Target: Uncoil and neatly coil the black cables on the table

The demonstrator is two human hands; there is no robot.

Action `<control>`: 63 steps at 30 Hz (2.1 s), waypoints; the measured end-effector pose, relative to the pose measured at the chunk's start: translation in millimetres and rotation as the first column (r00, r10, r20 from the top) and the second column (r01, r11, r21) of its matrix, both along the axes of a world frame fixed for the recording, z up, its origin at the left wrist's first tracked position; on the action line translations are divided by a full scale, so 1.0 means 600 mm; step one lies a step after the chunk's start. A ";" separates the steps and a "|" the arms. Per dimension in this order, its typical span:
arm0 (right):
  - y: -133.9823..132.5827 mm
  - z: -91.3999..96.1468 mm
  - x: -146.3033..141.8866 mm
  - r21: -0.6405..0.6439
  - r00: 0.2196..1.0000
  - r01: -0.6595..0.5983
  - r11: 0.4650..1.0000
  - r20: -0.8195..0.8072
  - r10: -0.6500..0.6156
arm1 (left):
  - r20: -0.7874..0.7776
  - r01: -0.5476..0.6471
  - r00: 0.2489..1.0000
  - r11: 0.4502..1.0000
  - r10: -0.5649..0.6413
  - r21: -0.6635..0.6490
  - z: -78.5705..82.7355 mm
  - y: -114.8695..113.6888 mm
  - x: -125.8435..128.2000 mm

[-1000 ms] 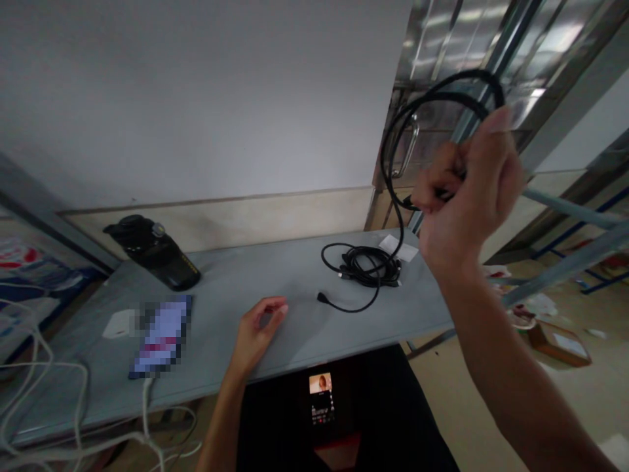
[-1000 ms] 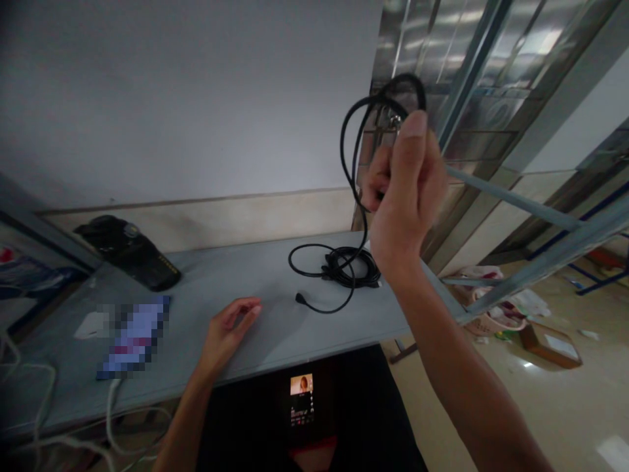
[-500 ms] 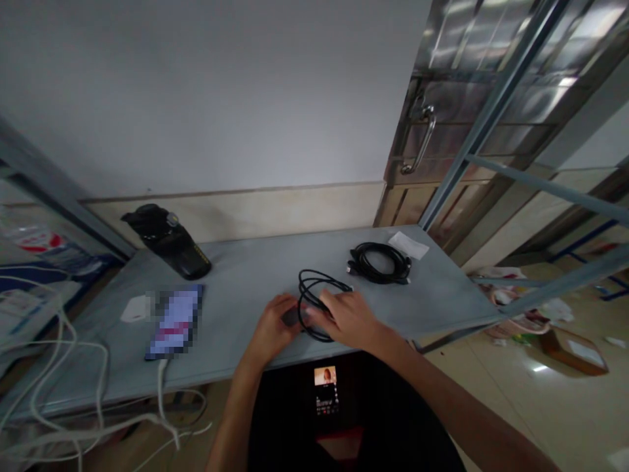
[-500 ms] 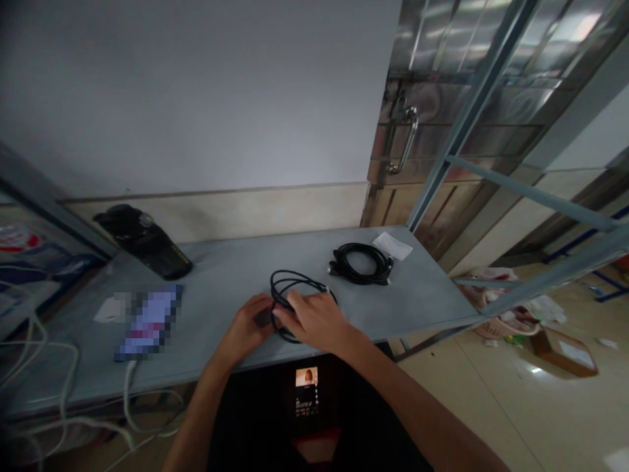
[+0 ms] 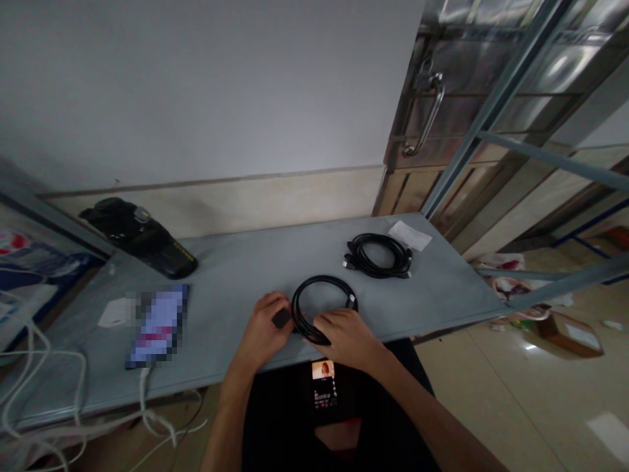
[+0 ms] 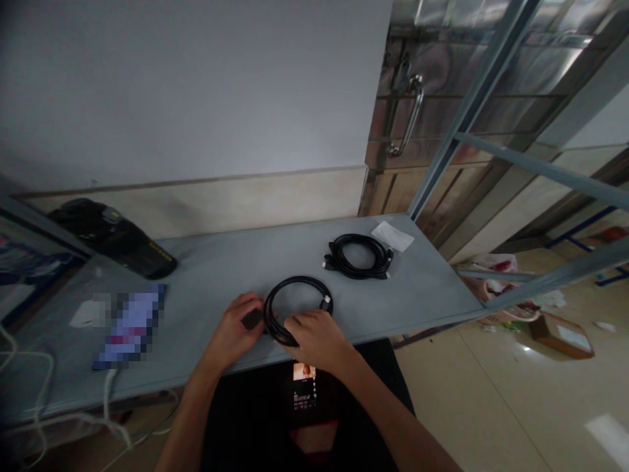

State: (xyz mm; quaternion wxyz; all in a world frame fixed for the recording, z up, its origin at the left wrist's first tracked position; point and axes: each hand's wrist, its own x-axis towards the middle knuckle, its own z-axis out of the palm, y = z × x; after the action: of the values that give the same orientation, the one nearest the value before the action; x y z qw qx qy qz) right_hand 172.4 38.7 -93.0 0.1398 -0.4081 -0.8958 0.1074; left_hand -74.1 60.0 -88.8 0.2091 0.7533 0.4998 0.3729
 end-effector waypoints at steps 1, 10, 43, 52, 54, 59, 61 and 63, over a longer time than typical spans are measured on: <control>0.000 0.001 -0.001 -0.003 1.000 -0.001 1.000 0.008 0.001 | -0.010 -0.002 1.000 1.000 0.002 0.002 0.000 0.000 0.000; -0.002 0.008 -0.004 -0.036 0.999 0.036 0.999 0.033 -0.035 | -0.060 0.037 0.997 0.999 -0.039 -0.036 0.009 0.000 -0.004; 0.000 0.000 0.000 -0.084 0.981 0.132 0.988 -0.129 -0.142 | 0.500 0.050 0.841 0.891 0.206 -0.451 0.049 -0.056 0.071; -0.046 0.039 -0.015 -0.199 0.771 0.228 0.953 -0.562 -0.301 | 0.655 -0.051 0.626 0.861 0.423 -0.507 0.074 -0.098 0.130; -0.056 0.056 0.004 -0.254 0.658 0.283 0.925 -0.651 -0.380 | 0.661 -0.042 0.632 0.870 0.403 -0.491 0.100 -0.104 0.108; -0.054 0.091 0.113 -0.397 0.340 0.477 0.784 -0.739 -0.581 | 0.644 -0.158 0.590 0.852 0.487 -0.500 0.137 -0.123 0.014; -0.053 0.102 0.173 -0.435 0.238 0.484 0.759 -0.769 -0.593 | 0.653 -0.246 0.512 0.824 0.557 -0.510 0.147 -0.132 -0.034; -0.060 0.115 0.237 -0.479 0.102 0.451 0.753 -0.811 -0.577 | 0.671 -0.327 0.427 0.795 0.607 -0.511 0.162 -0.144 -0.083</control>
State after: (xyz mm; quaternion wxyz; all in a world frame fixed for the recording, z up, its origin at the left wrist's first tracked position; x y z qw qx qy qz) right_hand 314.7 2.5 -24.0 0.6318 -0.5593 -0.4354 0.3138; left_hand -124.1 -26.2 8.5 0.4121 0.2834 0.5888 0.6350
